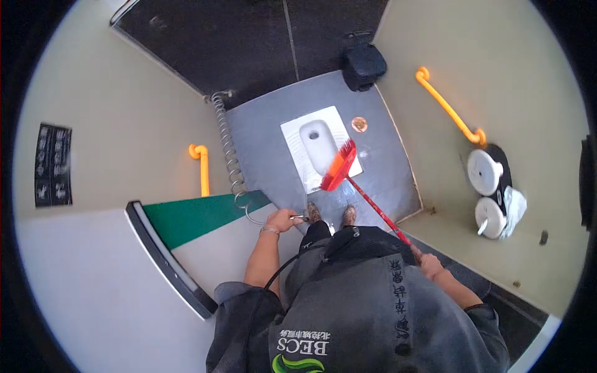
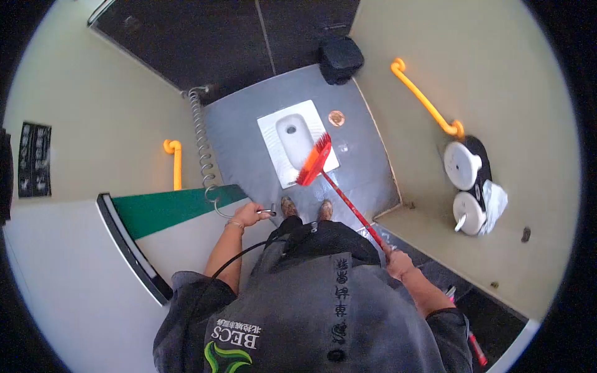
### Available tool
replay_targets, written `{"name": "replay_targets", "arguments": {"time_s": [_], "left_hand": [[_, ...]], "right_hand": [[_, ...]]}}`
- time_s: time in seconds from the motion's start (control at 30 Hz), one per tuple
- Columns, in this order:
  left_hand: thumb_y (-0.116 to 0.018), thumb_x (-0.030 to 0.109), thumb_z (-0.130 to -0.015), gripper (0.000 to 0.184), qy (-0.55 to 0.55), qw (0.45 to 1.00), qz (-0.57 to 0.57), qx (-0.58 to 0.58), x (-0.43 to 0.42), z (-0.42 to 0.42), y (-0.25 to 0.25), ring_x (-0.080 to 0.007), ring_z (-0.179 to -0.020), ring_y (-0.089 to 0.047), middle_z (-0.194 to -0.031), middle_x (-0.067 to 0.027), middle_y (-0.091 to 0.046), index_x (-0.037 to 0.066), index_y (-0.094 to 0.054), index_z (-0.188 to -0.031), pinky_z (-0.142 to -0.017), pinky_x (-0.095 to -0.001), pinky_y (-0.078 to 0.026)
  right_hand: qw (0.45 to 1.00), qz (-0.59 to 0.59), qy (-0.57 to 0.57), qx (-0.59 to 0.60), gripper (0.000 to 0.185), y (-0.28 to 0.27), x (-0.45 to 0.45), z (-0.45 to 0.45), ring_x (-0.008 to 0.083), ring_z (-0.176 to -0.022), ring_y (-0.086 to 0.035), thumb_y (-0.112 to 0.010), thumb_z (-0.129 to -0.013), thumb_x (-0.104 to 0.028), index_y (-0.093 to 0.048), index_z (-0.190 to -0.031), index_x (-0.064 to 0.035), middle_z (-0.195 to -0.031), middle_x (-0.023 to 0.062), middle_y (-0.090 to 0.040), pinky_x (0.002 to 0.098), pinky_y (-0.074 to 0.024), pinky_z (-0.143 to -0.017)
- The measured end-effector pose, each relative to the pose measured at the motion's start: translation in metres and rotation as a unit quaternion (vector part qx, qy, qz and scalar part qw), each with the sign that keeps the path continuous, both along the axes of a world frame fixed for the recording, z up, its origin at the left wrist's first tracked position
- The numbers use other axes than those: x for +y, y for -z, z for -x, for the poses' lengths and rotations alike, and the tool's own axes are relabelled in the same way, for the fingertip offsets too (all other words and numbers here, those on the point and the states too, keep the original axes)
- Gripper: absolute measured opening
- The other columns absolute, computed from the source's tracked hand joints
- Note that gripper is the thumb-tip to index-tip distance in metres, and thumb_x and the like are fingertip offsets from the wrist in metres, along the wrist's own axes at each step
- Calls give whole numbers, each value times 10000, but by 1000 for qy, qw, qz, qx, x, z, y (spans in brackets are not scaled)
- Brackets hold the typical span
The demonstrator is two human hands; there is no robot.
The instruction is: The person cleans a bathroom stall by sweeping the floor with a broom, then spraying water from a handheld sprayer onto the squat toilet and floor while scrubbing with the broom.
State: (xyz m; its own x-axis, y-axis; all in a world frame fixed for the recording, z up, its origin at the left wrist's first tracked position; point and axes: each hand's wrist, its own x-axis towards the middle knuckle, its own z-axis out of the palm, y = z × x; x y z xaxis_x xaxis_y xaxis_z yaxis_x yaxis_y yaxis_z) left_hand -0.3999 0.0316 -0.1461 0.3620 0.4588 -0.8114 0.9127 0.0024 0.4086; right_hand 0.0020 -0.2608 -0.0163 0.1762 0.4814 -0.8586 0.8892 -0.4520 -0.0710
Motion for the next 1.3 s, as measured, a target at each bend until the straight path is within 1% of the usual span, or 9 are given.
{"name": "replay_targets", "arguments": {"time_s": [0.3, 0.4, 0.53, 0.6, 0.77, 0.93, 1.0, 1.17, 1.3], "left_hand": [[-636, 517, -734, 388, -11, 996, -84, -21, -47, -12, -25, -265, -875, -616, -887, -87, -654, 214, -665, -975, -750, -399, -462], [-662, 499, -712, 384, -25, 997, -79, -9, -57, -3, -18, -276, -875, -627, -902, -87, -665, 209, -678, -962, -756, -389, -468], [-651, 506, -719, 391, -20, 996, -86, 32, -41, -7, -34, -271, -885, -625, -902, -85, -664, 215, -672, -979, -761, -392, -464], [-635, 514, -731, 398, -46, 992, -120, -18, -47, -4, -19, -269, -908, -620, -920, -91, -661, 218, -664, -996, -772, -397, -461], [-611, 479, -771, 396, -74, 993, -80, -42, -38, -12, -27, -293, -940, -602, -958, -107, -651, 172, -652, -1016, -787, -411, -452], [-619, 467, -759, 369, -52, 995, -57, -58, -40, -18, -27, -293, -951, -601, -976, -97, -651, 224, -651, -1036, -807, -414, -455], [-613, 467, -765, 365, -62, 995, -56, -46, -33, -14, -34, -287, -973, -594, -1000, -89, -646, 238, -647, -1046, -816, -421, -449], [-595, 488, -776, 380, -82, 992, -83, -43, -27, -12, -43, -295, -948, -597, -967, -98, -648, 209, -649, -1029, -804, -424, -445], [-587, 495, -783, 398, -81, 987, -126, -54, -30, -14, -32, -303, -905, -610, -913, -107, -656, 172, -655, -1006, -789, -421, -449]], "right_hand": [[986, -123, -76, 87, 444, 182, 151, 8, 421, -842, -599, -439, -811, -75, -390, -1253, -78, -880, 274, -604, 505, -465, -707], [995, -68, 4, 72, 464, 151, 211, 29, 382, -903, -600, -461, -785, -61, -408, -1246, -58, -950, 261, -606, 470, -476, -758], [979, -80, -177, 66, 428, 102, 185, -24, 383, -916, -599, -482, -784, -53, -458, -1211, -60, -976, 245, -608, 456, -481, -770], [991, 1, -127, 48, 445, 54, 166, -26, 395, -927, -591, -489, -783, -56, -453, -1226, -72, -980, 252, -604, 454, -480, -783], [990, -20, -113, 84, 480, 168, 199, -20, 371, -903, -613, -468, -783, -49, -421, -1259, -87, -948, 250, -612, 460, -486, -760], [998, 18, 17, 52, 475, 111, 266, 21, 379, -861, -617, -457, -775, -35, -423, -1246, -79, -911, 237, -619, 455, -500, -683], [980, -97, -165, 52, 515, 128, 249, -7, 382, -869, -616, -447, -772, -18, -398, -1278, -101, -934, 242, -614, 450, -505, -670], [980, 26, -196, 34, 473, 103, 217, -26, 387, -947, -595, -452, -773, -27, -427, -1244, -62, -995, 255, -602, 460, -494, -739], [993, -22, -73, 89, 354, 175, 240, 1, 376, -627, -615, -386, -839, -88, -470, -1180, -45, -768, 234, -596, 451, -472, -450]]}}
